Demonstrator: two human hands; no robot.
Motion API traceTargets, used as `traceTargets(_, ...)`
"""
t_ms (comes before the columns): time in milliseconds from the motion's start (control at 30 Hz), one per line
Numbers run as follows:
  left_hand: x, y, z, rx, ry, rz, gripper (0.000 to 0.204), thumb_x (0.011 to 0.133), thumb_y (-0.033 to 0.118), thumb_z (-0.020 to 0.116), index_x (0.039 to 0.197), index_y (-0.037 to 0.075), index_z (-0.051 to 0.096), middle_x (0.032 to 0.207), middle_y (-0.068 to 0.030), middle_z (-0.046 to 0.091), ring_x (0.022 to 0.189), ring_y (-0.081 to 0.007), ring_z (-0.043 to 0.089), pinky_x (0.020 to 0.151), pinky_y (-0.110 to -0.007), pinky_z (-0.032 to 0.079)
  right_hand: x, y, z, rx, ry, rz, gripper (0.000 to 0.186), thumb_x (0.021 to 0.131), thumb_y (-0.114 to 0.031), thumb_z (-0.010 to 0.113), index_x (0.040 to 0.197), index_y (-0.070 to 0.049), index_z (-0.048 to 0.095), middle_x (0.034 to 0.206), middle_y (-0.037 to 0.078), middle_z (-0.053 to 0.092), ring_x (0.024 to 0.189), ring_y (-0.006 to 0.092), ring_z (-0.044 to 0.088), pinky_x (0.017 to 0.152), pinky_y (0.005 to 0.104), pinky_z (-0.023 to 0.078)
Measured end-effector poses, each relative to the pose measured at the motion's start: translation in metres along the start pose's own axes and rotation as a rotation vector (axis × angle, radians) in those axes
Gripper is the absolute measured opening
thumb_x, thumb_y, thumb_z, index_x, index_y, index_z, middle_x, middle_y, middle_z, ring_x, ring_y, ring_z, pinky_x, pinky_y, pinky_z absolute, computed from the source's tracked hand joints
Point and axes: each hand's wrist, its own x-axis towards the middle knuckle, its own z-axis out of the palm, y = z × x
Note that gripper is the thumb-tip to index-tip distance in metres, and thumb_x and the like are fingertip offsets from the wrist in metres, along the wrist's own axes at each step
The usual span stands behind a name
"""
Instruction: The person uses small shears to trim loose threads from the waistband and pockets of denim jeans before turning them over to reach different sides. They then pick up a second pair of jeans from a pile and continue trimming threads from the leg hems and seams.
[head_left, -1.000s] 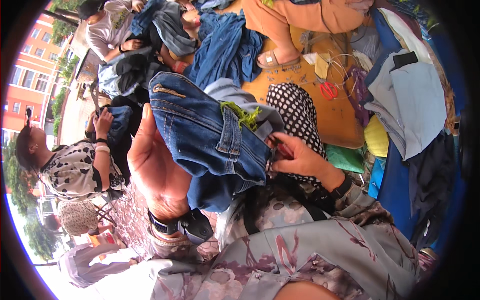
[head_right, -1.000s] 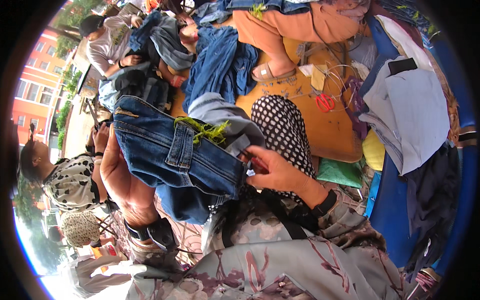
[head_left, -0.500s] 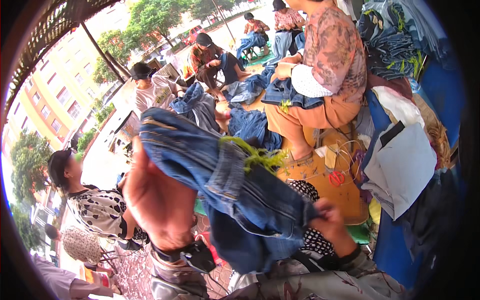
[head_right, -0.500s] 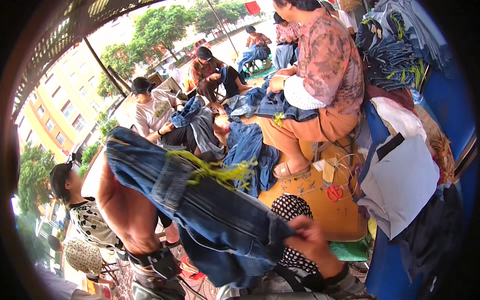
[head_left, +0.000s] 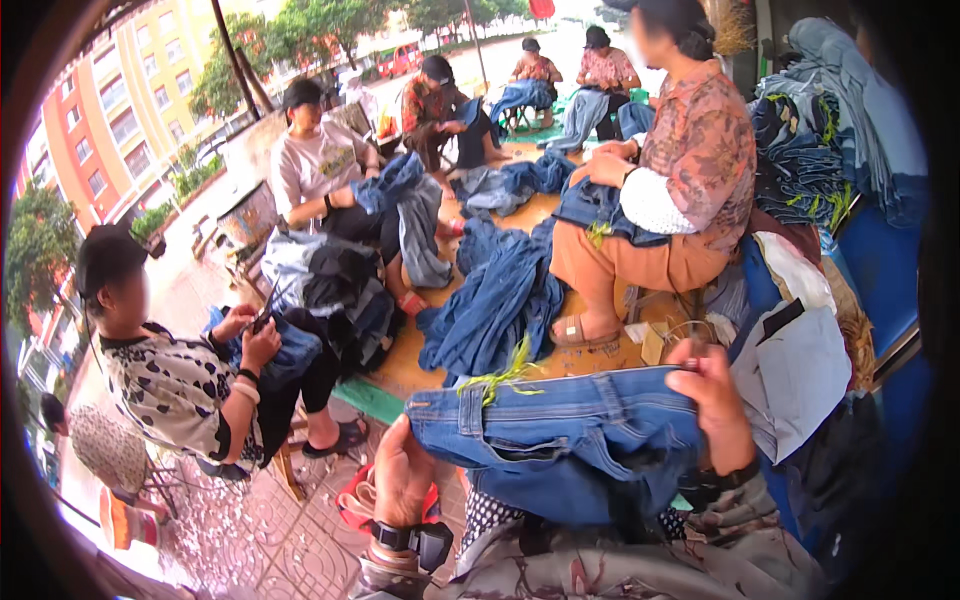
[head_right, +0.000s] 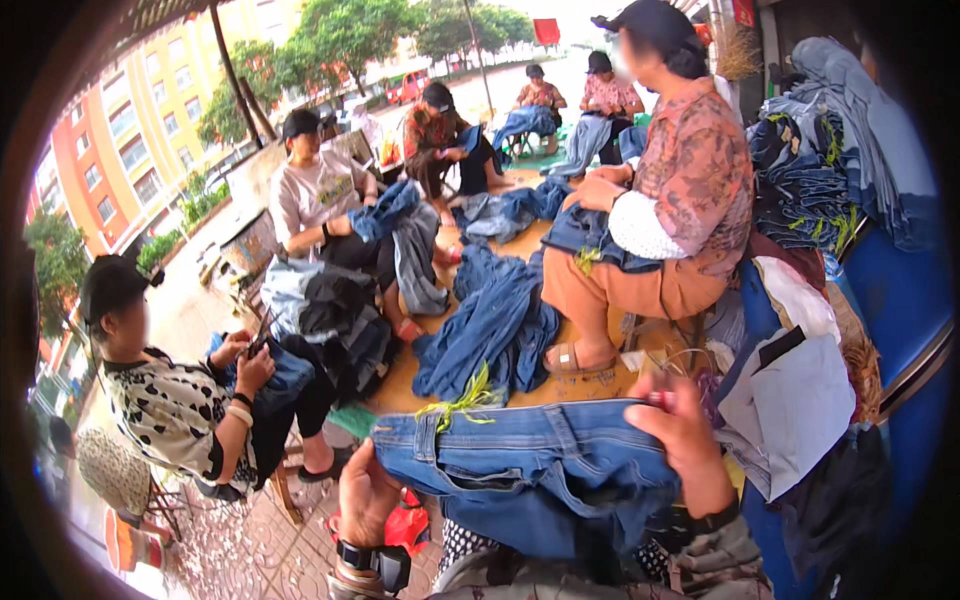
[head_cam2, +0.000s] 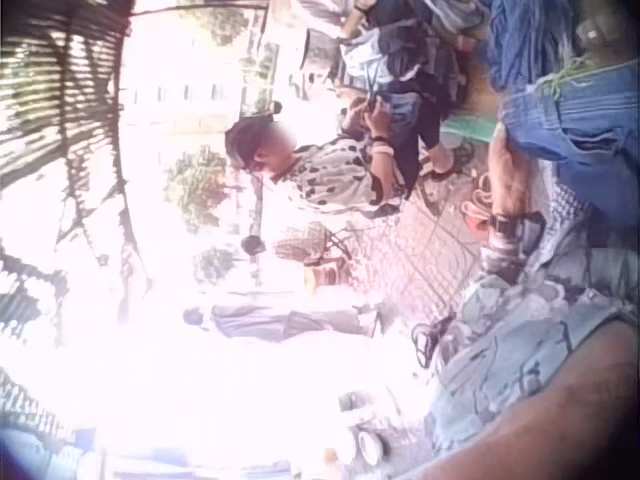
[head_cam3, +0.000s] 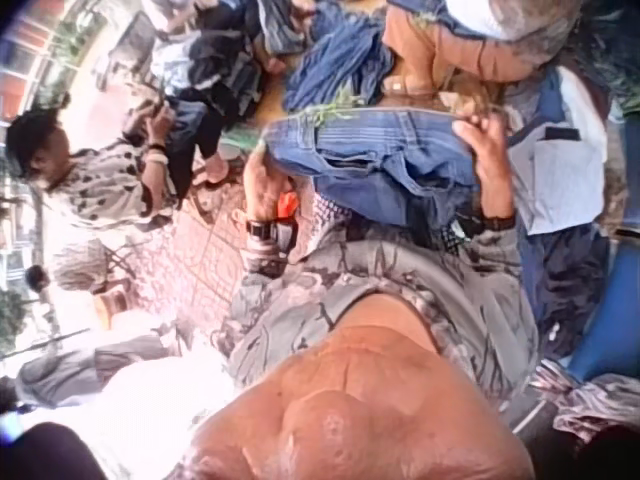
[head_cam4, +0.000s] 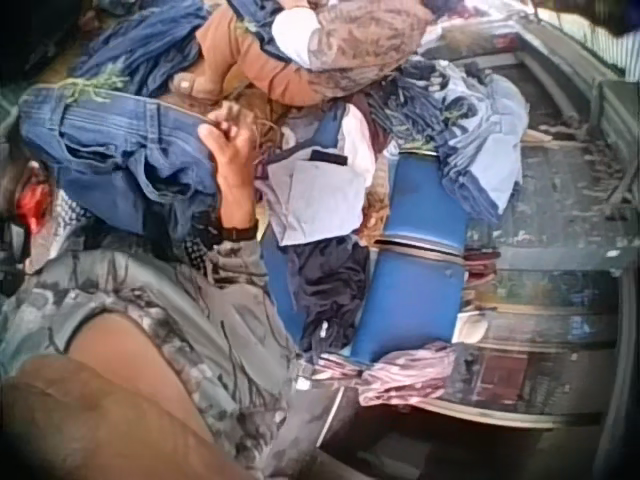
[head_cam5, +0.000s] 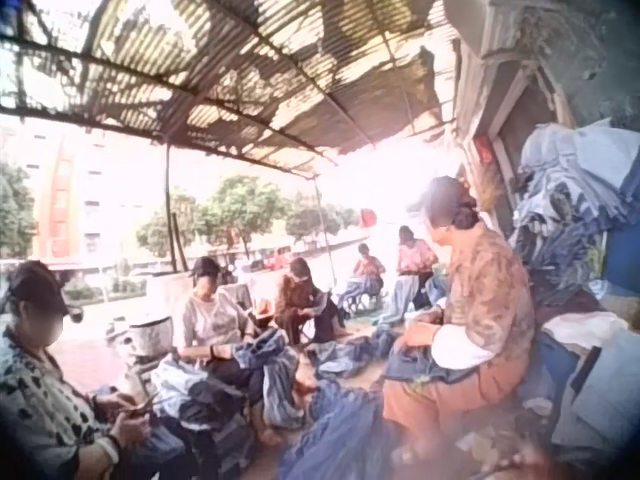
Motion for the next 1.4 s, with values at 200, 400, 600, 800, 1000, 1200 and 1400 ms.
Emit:
traceTargets(200,-0.030,-0.019,-0.067,0.013,0.179,-0.014,0.030,0.091,0.018,0.047,0.114,0.000,0.056,0.114,-0.0105,0.061,0.106,-0.0239,0.057,0.096,-0.039,0.041,0.045,0.043,0.051,-0.201,-0.135,0.044,0.015,0.073,-0.015,0.068,0.080,-0.005,0.060,0.071,-0.005,0.052,0.065,0.0036,0.047,0.060,0.0210,0.038)
traceTargets(400,-0.021,-0.014,-0.094,0.870,0.227,0.264,0.030,0.090,0.013,0.052,0.118,0.002,0.048,0.113,-0.0076,0.057,0.103,-0.0170,0.054,0.089,-0.032,0.043,0.060,0.044,0.067,-0.134,-0.227,0.105,0.007,0.077,-0.006,0.062,0.083,-0.002,0.061,0.070,-0.004,0.056,0.062,0.0022,0.048,0.056,0.0187,0.038)
traceTargets(600,0.001,-0.002,-0.005,1.400,0.010,0.530,0.057,0.078,0.026,0.068,0.124,0.000,0.046,0.119,-0.0141,0.052,0.113,-0.0263,0.049,0.097,-0.037,0.036,0.058,0.046,0.063,-0.119,-0.212,0.136,0.008,0.078,-0.004,0.060,0.084,-0.001,0.061,0.069,-0.003,0.057,0.060,0.0025,0.050,0.055,0.0187,0.040)
traceTargets(800,0.025,-0.023,0.017,1.663,-0.403,0.454,0.079,0.062,0.042,0.079,0.122,0.001,0.049,0.123,-0.0182,0.049,0.117,-0.0343,0.045,0.099,-0.043,0.034,0.072,0.057,0.057,-0.114,-0.213,0.143,0.009,0.078,-0.006,0.060,0.085,-0.001,0.061,0.070,-0.002,0.058,0.061,0.0032,0.051,0.056,0.0196,0.041)
traceTargets(1000,0.035,-0.036,0.044,1.585,-0.400,0.545,0.068,0.062,0.032,0.081,0.116,0.002,0.054,0.120,-0.0181,0.051,0.114,-0.0334,0.048,0.096,-0.041,0.037,0.087,0.079,0.052,-0.006,-0.220,0.244,0.009,0.079,-0.007,0.060,0.086,-0.001,0.060,0.072,-0.001,0.059,0.063,0.0039,0.052,0.058,0.0195,0.041)
traceTargets(1200,0.043,-0.050,0.049,1.684,-0.419,0.455,0.072,0.060,0.023,0.082,0.121,0.004,0.050,0.122,-0.0173,0.049,0.114,-0.0340,0.048,0.096,-0.041,0.038,0.093,0.100,0.045,0.133,-0.190,0.305,0.009,0.079,-0.007,0.062,0.087,-0.002,0.061,0.074,-0.001,0.059,0.066,0.0042,0.054,0.062,0.0190,0.043)
traceTargets(1400,0.029,-0.056,0.008,1.683,-0.244,0.370,0.071,0.059,0.015,0.080,0.122,0.002,0.049,0.124,-0.0174,0.049,0.117,-0.0322,0.046,0.099,-0.039,0.036,0.099,0.127,0.024,0.160,-0.117,0.353,0.012,0.080,-0.009,0.063,0.090,-0.003,0.063,0.075,-0.004,0.058,0.065,0.0022,0.052,0.062,0.0166,0.042)
